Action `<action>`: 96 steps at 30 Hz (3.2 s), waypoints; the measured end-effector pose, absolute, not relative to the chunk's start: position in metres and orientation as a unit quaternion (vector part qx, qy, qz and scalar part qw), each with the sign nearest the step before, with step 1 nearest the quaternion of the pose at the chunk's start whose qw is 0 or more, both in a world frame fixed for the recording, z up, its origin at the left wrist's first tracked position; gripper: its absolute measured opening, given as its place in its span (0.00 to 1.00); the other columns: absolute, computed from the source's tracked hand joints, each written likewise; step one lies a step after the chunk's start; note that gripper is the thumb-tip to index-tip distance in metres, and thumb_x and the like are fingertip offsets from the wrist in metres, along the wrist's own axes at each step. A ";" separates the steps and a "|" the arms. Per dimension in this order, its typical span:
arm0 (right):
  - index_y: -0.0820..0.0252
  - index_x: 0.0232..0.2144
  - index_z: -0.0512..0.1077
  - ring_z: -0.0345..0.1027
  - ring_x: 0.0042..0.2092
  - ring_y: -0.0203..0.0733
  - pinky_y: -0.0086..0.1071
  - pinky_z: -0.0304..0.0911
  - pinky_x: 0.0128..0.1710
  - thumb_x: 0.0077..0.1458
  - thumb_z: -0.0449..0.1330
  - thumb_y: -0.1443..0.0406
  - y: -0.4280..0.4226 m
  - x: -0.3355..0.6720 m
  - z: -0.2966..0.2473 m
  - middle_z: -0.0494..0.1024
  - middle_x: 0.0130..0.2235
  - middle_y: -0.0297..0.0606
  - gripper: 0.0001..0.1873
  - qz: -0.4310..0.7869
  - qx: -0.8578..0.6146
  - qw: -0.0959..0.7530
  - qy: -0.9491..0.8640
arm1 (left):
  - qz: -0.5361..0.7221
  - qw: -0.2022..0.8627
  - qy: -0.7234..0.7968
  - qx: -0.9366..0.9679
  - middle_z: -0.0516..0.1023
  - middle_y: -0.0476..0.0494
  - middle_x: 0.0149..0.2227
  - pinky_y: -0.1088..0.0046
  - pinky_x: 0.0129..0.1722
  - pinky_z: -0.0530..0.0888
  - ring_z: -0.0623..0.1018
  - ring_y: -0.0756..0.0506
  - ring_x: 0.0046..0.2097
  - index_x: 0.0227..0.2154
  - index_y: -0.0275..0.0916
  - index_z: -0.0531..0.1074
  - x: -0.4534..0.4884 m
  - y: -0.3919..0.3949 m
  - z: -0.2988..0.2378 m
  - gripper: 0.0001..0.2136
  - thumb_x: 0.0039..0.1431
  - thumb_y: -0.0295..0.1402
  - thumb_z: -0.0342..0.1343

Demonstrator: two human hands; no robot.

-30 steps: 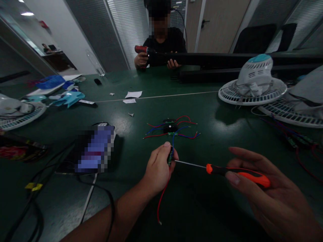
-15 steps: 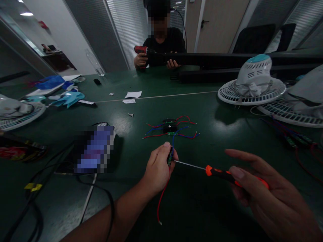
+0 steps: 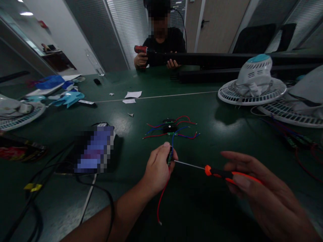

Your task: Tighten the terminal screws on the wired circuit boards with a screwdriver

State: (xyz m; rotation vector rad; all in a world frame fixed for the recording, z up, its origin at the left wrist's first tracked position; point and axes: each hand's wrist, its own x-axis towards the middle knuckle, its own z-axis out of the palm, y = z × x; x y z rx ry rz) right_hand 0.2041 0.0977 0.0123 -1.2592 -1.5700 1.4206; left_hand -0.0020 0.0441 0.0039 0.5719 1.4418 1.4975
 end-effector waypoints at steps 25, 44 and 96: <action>0.46 0.48 0.71 0.68 0.28 0.39 0.27 0.63 0.19 0.46 0.66 0.49 0.096 0.201 0.010 0.75 0.33 0.34 0.26 0.528 -0.489 0.327 -0.612 | 0.605 0.476 0.594 0.233 0.58 0.56 0.11 0.77 0.16 0.55 0.58 0.55 0.14 0.20 0.37 0.68 -0.003 0.044 0.003 0.21 0.57 0.50 0.49; 0.52 0.50 0.69 0.66 0.21 0.39 0.29 0.65 0.18 0.52 0.61 0.49 0.094 0.198 0.018 0.72 0.19 0.29 0.26 0.509 -0.490 0.299 -0.642 | 0.610 0.477 0.589 0.231 0.58 0.56 0.12 0.76 0.17 0.55 0.58 0.54 0.15 0.20 0.37 0.67 -0.002 0.043 0.004 0.20 0.59 0.48 0.48; 0.53 0.48 0.72 0.67 0.22 0.40 0.31 0.64 0.18 0.54 0.56 0.45 0.095 0.197 0.020 0.74 0.22 0.33 0.26 0.556 -0.491 0.311 -0.594 | 0.613 0.476 0.583 0.240 0.58 0.56 0.11 0.76 0.17 0.55 0.57 0.54 0.14 0.21 0.38 0.67 -0.003 0.044 0.002 0.19 0.60 0.45 0.46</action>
